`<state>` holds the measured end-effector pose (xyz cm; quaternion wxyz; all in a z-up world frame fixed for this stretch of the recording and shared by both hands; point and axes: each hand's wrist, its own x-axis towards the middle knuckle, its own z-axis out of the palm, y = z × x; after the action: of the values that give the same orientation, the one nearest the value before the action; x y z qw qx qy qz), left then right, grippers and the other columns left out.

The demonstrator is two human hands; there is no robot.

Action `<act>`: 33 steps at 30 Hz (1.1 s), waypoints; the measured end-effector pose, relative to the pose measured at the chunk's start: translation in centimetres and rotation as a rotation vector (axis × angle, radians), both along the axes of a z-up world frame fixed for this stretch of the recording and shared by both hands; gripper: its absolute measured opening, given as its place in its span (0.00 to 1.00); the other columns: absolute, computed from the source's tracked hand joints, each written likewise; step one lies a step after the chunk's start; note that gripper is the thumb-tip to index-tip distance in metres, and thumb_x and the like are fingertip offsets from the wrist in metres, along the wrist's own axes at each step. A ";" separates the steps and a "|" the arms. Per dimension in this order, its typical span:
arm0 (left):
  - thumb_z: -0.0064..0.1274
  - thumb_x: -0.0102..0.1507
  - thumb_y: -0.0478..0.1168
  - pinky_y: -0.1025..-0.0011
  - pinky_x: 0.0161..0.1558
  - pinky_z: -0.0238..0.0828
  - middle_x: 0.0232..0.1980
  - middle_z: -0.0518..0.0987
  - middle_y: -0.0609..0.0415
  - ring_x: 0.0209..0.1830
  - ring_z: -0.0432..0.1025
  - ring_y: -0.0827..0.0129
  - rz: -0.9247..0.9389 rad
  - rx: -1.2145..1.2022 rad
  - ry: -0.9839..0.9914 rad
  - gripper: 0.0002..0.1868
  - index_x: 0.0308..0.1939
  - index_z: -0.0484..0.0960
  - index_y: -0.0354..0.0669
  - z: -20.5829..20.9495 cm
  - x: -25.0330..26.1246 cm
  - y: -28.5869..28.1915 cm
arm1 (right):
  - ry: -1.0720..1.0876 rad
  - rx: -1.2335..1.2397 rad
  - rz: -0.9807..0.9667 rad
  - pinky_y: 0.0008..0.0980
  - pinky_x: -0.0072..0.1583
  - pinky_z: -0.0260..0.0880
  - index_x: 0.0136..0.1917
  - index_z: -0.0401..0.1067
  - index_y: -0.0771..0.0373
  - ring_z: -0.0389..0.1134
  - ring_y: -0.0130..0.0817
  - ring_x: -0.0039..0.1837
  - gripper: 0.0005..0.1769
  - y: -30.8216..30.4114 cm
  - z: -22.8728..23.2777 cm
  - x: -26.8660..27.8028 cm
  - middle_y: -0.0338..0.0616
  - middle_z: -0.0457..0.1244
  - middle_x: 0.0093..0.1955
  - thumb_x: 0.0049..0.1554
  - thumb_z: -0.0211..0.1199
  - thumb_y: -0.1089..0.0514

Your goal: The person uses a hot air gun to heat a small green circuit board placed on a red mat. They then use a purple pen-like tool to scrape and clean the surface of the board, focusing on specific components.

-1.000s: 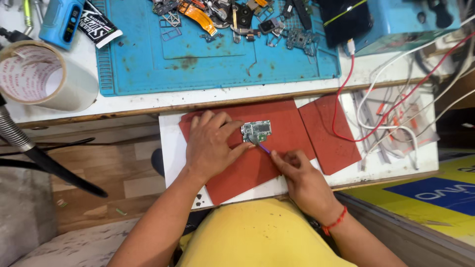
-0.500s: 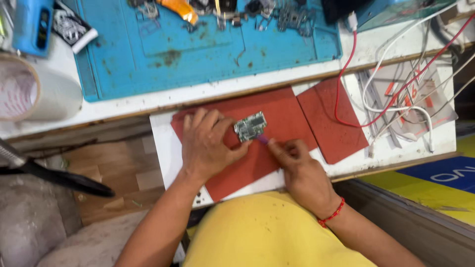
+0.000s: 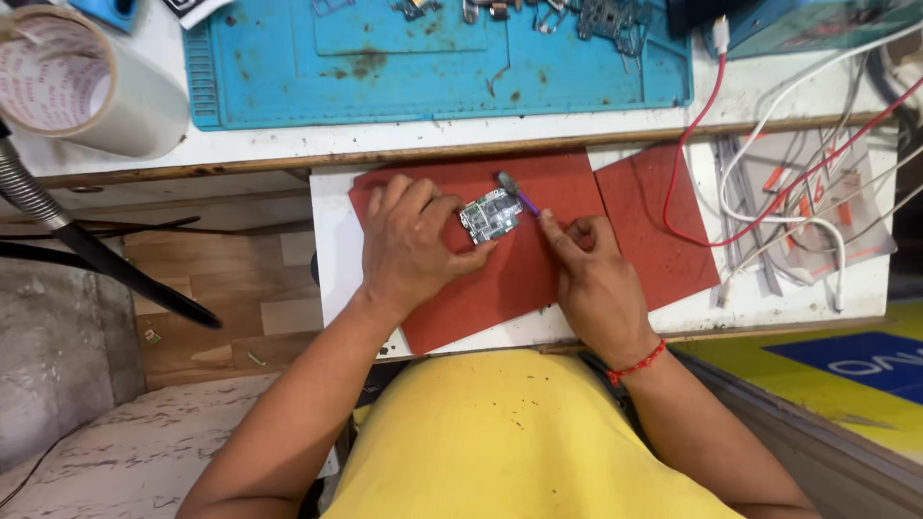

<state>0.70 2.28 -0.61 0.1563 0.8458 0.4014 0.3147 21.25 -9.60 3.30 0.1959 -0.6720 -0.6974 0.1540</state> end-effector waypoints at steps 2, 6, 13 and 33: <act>0.75 0.44 0.56 0.59 0.45 0.61 0.37 0.73 0.57 0.42 0.67 0.61 0.009 -0.007 0.014 0.27 0.36 0.84 0.45 0.3 -0.3 -0.3 | -0.043 0.011 0.045 0.46 0.47 0.71 0.73 0.69 0.56 0.69 0.53 0.46 0.38 0.2 0.2 -0.2 0.54 0.62 0.54 0.50 0.55 0.75; 0.75 0.46 0.57 0.60 0.45 0.62 0.37 0.73 0.58 0.42 0.67 0.62 0.008 -0.004 -0.008 0.26 0.37 0.84 0.46 0.1 -0.1 -0.4 | -0.018 -0.138 -0.011 0.45 0.44 0.71 0.71 0.70 0.53 0.70 0.51 0.44 0.35 -0.3 0.6 -0.2 0.51 0.62 0.53 0.51 0.57 0.72; 0.75 0.44 0.56 0.60 0.47 0.62 0.37 0.74 0.57 0.43 0.68 0.60 0.006 -0.059 0.009 0.26 0.37 0.85 0.46 0.2 -0.3 -0.2 | -0.021 0.015 -0.054 0.45 0.43 0.72 0.71 0.69 0.52 0.70 0.51 0.44 0.32 0.1 -0.3 -0.1 0.50 0.62 0.53 0.54 0.58 0.68; 0.75 0.47 0.54 0.59 0.47 0.63 0.41 0.77 0.55 0.45 0.69 0.57 -0.009 -0.062 -0.053 0.28 0.42 0.84 0.42 1.0 -0.1 -0.5 | -0.025 -0.043 0.012 0.45 0.44 0.71 0.71 0.70 0.56 0.69 0.50 0.45 0.32 0.7 0.0 0.0 0.50 0.62 0.54 0.54 0.57 0.70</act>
<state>0.63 1.74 0.43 0.1944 0.8338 0.4026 0.3238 21.29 -8.91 3.33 0.1718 -0.6738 -0.7002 0.1620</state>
